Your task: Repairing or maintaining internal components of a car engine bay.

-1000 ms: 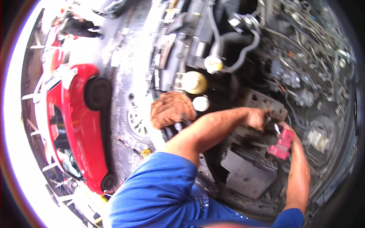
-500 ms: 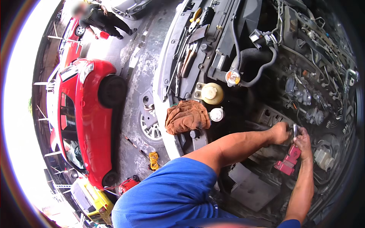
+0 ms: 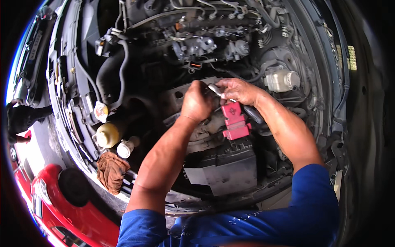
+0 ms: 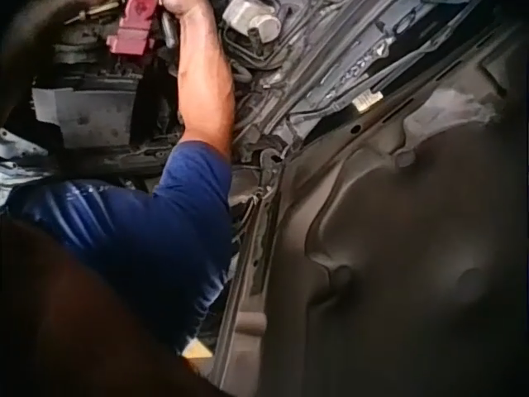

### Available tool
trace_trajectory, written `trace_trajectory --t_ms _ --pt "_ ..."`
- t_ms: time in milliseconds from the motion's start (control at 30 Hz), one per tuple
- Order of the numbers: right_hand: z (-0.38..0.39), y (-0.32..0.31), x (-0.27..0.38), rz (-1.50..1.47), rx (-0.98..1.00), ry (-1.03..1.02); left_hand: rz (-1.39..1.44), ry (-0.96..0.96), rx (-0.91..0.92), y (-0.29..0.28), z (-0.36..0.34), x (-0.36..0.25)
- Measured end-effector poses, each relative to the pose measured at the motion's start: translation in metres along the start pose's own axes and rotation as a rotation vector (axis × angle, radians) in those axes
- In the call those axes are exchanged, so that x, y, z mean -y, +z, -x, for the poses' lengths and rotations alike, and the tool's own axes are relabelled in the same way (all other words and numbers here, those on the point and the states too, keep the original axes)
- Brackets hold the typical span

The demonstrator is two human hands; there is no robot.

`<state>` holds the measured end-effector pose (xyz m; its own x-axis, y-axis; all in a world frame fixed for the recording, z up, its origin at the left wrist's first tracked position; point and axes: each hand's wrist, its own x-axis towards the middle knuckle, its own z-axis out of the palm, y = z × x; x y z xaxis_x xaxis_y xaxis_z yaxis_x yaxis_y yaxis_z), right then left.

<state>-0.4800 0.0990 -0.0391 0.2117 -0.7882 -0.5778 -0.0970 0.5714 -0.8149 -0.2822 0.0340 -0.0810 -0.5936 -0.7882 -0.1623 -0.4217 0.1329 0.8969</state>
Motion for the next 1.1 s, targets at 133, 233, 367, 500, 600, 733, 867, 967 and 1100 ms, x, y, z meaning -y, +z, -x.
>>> trace_trajectory --t_ms 133,233,367,500,600,733,867,967,1100 --pt "0.018 -0.005 0.017 -0.32 0.045 -0.018 0.362 -0.462 0.054 -0.012 -0.021 0.003" --pt "0.029 -0.017 0.031 -0.464 0.209 -0.119 0.54 -0.663 0.227 -0.025 -0.037 -0.005" --pt "0.037 -0.028 0.053 -0.403 0.195 -0.272 0.859 -0.665 0.264 -0.036 -0.055 -0.021" --pt "0.043 -0.035 0.078 -0.483 0.16 -0.46 0.851 -0.622 0.29 -0.038 -0.074 -0.033" --pt "0.043 -0.033 0.086 -0.346 0.014 -0.456 0.79 -0.598 0.259 -0.041 -0.084 -0.036" --pt "0.038 -0.035 0.084 -0.123 -0.446 -0.309 -0.144 -0.144 0.025 -0.059 -0.058 -0.021" --pt "0.024 -0.048 0.072 0.298 -0.785 0.043 -0.665 -0.14 0.392 -0.076 0.0 0.013" --pt "-0.017 -0.062 0.057 0.617 -0.87 0.195 -0.862 -0.109 0.451 -0.078 0.026 0.038" --pt "-0.052 -0.081 0.023 0.628 -0.927 0.519 -0.952 -0.036 0.434 -0.07 0.034 0.058"
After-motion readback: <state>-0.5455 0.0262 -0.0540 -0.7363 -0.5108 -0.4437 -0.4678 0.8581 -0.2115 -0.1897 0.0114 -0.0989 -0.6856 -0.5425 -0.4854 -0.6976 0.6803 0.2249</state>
